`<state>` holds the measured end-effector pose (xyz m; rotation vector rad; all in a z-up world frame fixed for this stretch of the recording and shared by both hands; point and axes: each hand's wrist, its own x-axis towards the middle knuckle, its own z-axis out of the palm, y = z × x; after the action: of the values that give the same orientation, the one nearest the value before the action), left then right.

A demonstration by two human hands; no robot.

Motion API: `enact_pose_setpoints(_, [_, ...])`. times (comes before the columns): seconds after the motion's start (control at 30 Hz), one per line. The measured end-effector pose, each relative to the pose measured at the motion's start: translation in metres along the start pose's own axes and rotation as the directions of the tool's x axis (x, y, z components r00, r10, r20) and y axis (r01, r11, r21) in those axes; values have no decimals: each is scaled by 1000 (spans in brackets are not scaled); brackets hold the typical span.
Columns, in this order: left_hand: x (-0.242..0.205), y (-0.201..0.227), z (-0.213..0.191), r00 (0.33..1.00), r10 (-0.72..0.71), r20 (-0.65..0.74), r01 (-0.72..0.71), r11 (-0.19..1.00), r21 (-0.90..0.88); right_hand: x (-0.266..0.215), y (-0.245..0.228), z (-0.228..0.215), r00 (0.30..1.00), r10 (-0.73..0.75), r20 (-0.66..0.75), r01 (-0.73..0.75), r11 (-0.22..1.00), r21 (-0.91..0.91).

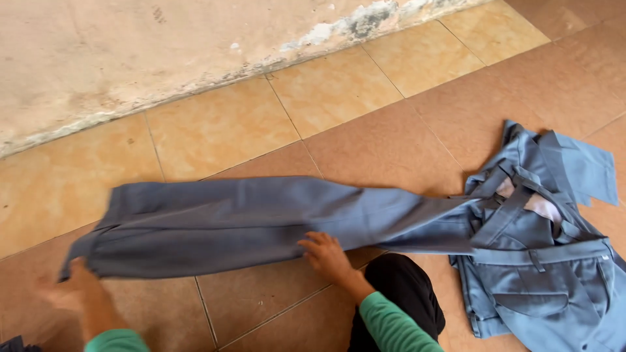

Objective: Folding blue trousers on the floor and stacking them neatly into a pile.

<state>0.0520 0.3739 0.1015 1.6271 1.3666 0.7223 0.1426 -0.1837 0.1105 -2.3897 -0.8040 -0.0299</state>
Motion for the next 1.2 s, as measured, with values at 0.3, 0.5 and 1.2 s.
enact_pose_setpoints(0.3, [-203,7,67,491,601,631,-864,428,266,-64,158,-126,894,381,-234,-441,838,-320])
enact_pose_setpoints(0.5, [-273,-21,94,441,237,866,-874,331,355,-77,244,-150,872,407,-273,-489,761,-427])
enact_pose_setpoints(1.2, [-271,-54,80,282,637,717,-940,37,338,-197,243,-193,780,506,-367,-589,792,-160])
